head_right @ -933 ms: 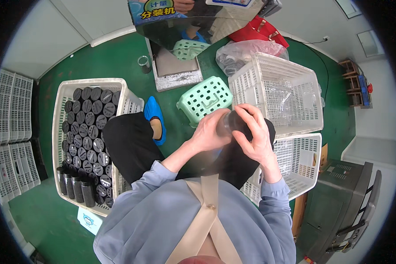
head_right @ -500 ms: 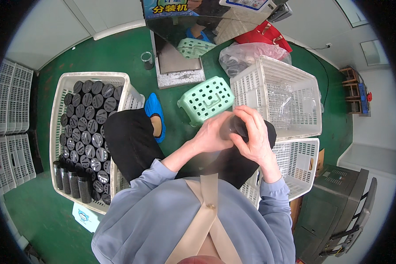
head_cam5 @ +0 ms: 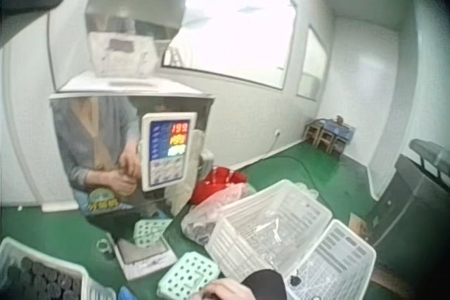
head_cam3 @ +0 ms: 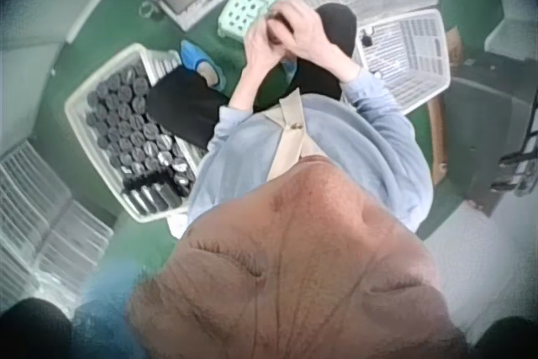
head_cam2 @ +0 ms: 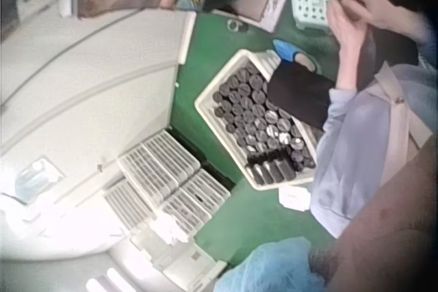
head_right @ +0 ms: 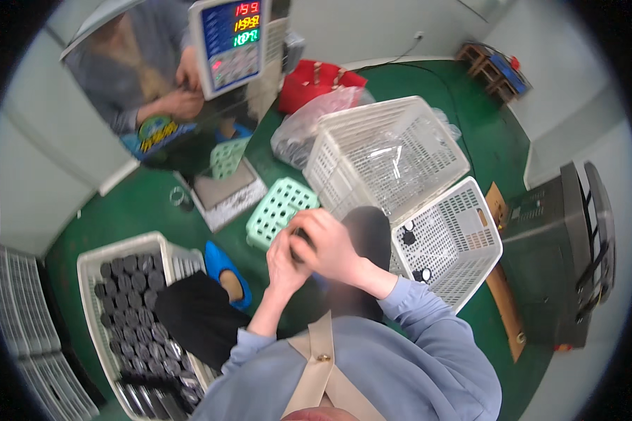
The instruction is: Sorting and packing black cylindrical industrial components into plastic crates after weighing.
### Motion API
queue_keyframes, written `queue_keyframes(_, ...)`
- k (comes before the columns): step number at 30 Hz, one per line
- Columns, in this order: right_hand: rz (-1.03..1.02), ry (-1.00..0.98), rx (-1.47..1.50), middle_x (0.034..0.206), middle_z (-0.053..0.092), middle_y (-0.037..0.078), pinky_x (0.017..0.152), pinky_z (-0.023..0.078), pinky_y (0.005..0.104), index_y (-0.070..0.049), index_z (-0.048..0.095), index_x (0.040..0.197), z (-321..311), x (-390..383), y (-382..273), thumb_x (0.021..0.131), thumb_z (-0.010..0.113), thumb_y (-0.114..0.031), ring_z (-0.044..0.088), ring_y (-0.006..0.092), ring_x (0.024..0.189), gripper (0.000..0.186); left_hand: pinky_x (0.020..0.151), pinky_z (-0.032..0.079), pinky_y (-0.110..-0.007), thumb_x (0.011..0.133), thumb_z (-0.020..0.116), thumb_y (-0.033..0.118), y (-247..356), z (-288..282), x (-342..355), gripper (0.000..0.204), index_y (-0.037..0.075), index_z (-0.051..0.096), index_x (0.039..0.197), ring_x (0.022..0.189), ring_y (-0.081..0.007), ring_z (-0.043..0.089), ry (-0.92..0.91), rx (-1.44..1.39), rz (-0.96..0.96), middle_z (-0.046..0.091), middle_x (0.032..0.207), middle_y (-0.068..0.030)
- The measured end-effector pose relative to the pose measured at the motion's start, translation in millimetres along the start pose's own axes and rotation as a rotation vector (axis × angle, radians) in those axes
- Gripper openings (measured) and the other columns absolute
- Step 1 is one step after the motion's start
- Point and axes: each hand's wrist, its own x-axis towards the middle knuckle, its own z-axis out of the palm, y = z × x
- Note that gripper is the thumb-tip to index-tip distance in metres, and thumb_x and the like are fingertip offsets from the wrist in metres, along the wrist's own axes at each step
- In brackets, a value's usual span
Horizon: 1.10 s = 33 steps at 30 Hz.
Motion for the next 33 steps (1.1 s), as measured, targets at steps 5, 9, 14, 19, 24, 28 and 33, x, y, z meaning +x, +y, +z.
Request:
queue_keyframes(5,-0.229,-0.205,0.061,0.121,0.068,0.014,0.095,0.053,0.0445,-0.004,0.068,0.115,-43,22,-7,0.088,0.075,-0.025,0.065,0.0345,0.110,0.035,0.076,0.058,-0.046,0.071,0.088,0.021,23,-12,12,0.065,0.001,0.059,0.125,0.092,-0.0409,0.073,-0.233,-0.267,-0.155,0.071,0.099,-0.0217)
queue_keyframes(9,-0.116,-0.104,0.147,0.089,0.069,0.010,0.072,0.057,0.0413,-0.003,0.068,0.089,-18,8,3,0.088,0.069,-0.014,0.069,0.0310,0.085,0.011,0.074,0.058,-0.043,0.068,0.088,0.014,-1,-5,-4,0.062,0.001,0.061,0.122,0.088,-0.0366,0.074,-0.343,-0.240,-0.102,0.071,0.096,-0.0199)
queue_keyframes(14,0.017,0.059,0.076,0.094,0.071,0.010,0.073,0.057,0.0417,-0.003,0.069,0.093,2,-2,5,0.090,0.068,-0.017,0.070,0.0314,0.086,0.014,0.075,0.058,-0.045,0.071,0.087,0.013,2,0,5,0.058,0.000,0.061,0.121,0.091,-0.0371,0.074,-0.096,-0.056,0.069,0.071,0.101,-0.0211)
queue_keyframes(19,-0.275,-0.097,0.226,0.095,0.072,0.011,0.077,0.057,0.0417,-0.002,0.070,0.094,-35,12,-2,0.089,0.069,-0.017,0.071,0.0325,0.089,0.016,0.087,0.058,-0.039,0.072,0.085,0.007,-6,0,0,0.069,0.001,0.055,0.134,0.103,-0.0254,0.072,-0.372,-0.327,0.005,0.070,0.115,-0.0156)
queue_keyframes(24,0.100,0.025,0.052,0.090,0.071,0.012,0.076,0.057,0.0427,-0.003,0.071,0.091,7,-4,16,0.091,0.067,-0.022,0.070,0.0326,0.086,0.020,0.077,0.056,-0.046,0.068,0.089,0.015,-2,15,-3,0.063,0.001,0.060,0.121,0.093,-0.0393,0.072,-0.178,-0.120,-0.090,0.071,0.100,-0.0202)
queue_keyframes(28,0.002,0.086,0.072,0.095,0.072,0.012,0.080,0.057,0.0425,-0.002,0.071,0.096,0,0,14,0.091,0.069,-0.021,0.070,0.0331,0.091,0.020,0.079,0.057,-0.050,0.071,0.087,0.016,2,-2,7,0.067,0.000,0.058,0.129,0.097,-0.0446,0.070,-0.196,-0.067,-0.095,0.071,0.107,-0.0229)
queue_keyframes(33,-0.132,-0.188,0.236,0.095,0.073,0.011,0.078,0.058,0.0416,-0.003,0.072,0.095,-22,0,12,0.091,0.071,-0.021,0.071,0.0320,0.089,0.018,0.082,0.059,-0.044,0.071,0.087,0.013,0,-9,5,0.069,0.001,0.058,0.132,0.101,-0.0420,0.072,-0.443,-0.345,-0.005,0.073,0.105,-0.0214)
